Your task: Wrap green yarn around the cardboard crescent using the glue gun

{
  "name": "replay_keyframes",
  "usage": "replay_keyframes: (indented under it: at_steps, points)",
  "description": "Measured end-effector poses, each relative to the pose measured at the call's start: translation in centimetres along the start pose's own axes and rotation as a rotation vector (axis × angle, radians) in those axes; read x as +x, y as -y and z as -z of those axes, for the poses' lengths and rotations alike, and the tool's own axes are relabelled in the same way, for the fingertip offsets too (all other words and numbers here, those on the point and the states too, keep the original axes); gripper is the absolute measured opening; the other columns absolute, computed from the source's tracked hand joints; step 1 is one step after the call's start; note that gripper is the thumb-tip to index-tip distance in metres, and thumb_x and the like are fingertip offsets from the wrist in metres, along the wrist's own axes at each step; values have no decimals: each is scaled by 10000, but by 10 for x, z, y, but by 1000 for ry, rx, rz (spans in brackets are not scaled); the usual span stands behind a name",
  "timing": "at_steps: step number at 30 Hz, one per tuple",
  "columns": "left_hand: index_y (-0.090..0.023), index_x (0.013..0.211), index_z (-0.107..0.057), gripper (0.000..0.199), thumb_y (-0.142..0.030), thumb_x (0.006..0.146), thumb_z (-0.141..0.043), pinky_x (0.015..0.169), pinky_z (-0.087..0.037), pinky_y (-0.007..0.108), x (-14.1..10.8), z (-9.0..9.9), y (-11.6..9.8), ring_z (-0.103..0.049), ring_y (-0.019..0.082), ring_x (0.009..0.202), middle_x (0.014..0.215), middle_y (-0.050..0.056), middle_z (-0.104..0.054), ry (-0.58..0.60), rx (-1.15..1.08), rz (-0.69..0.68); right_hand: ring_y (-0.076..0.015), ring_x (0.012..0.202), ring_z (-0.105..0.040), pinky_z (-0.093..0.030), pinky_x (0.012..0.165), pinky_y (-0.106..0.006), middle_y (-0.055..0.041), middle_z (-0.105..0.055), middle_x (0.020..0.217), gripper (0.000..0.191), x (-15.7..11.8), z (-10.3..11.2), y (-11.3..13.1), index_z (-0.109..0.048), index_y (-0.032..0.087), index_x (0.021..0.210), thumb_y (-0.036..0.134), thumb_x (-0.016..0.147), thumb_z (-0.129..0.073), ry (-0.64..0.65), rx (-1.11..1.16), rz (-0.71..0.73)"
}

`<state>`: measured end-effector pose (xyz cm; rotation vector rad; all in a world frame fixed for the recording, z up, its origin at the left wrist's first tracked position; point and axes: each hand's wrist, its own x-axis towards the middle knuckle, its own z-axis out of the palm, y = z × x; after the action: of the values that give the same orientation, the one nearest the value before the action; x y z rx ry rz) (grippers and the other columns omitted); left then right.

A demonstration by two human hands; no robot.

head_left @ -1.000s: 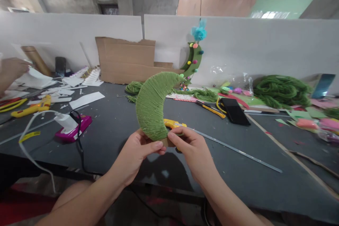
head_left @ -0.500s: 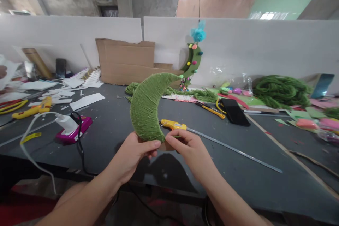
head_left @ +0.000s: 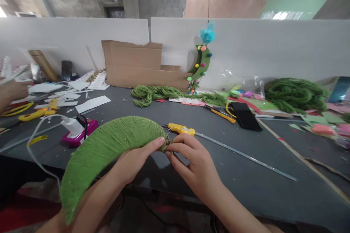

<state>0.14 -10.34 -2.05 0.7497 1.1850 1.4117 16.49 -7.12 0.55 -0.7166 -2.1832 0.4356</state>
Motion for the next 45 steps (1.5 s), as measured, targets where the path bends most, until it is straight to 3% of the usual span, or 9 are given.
replay_keyframes:
  at_steps: [8, 16, 20, 27, 33, 36, 39, 45]
  points:
    - [-163, 681, -712, 116, -276, 663, -690, 746, -472, 278, -6, -19, -18, -607, 163, 737, 712, 19, -693, 180, -74, 134, -154, 683, -525, -438, 618, -280, -13, -529, 701, 104, 3, 5, 2, -605, 205, 674, 133, 732, -556, -30, 175, -148]
    - [-160, 737, -723, 107, -216, 659, -676, 834, -444, 322, -7, -14, -16, -615, 201, 844, 809, 50, -714, 291, -7, 137, -139, 644, -487, -396, 568, -254, 3, -484, 671, 122, 3, 4, 4, -532, 197, 633, 104, 711, -529, -47, 168, -182]
    - [-202, 707, -716, 148, -95, 626, -654, 858, -428, 323, -11, -15, -19, -606, 212, 896, 867, 14, -712, 278, 79, 24, -139, 641, -475, -391, 566, -253, 7, -461, 661, 141, 2, 0, 4, -495, 199, 618, 84, 697, -519, -50, 153, -173]
    - [-221, 706, -712, 192, -76, 638, -606, 842, -429, 302, -12, -18, -21, -599, 212, 891, 891, -9, -707, 266, 190, -45, -129, 608, -472, -387, 561, -244, 21, -474, 632, 123, 3, 2, 4, -494, 197, 610, 108, 688, -528, -32, 218, -282]
    - [-211, 760, -711, 179, -106, 636, -637, 841, -430, 299, -12, -17, -23, -589, 217, 946, 917, -12, -703, 345, 143, 20, -124, 602, -463, -383, 558, -234, 22, -471, 628, 122, 1, 2, 5, -468, 195, 617, 99, 685, -498, -54, 203, -276]
    - [-209, 802, -707, 195, -114, 646, -639, 830, -435, 302, -12, -19, -25, -593, 215, 938, 960, -4, -693, 396, 93, -11, -123, 605, -464, -377, 556, -231, 22, -466, 632, 120, 0, 1, 5, -459, 196, 625, 109, 700, -491, -69, 183, -253]
    - [-211, 883, -695, 266, -100, 648, -638, 854, -428, 309, -12, -21, -25, -594, 212, 940, 990, 4, -686, 360, 80, -34, -122, 600, -466, -373, 557, -230, 25, -470, 628, 112, 0, -2, 4, -459, 195, 634, 120, 708, -494, -87, 182, -256]
    - [-158, 980, -662, 333, -137, 647, -660, 876, -427, 356, -1, -17, -17, -603, 240, 938, 955, 58, -698, 276, 98, -26, -120, 574, -477, -372, 543, -223, 18, -519, 621, 93, 5, -2, -4, -529, 185, 657, 221, 739, -506, -66, 324, -432]
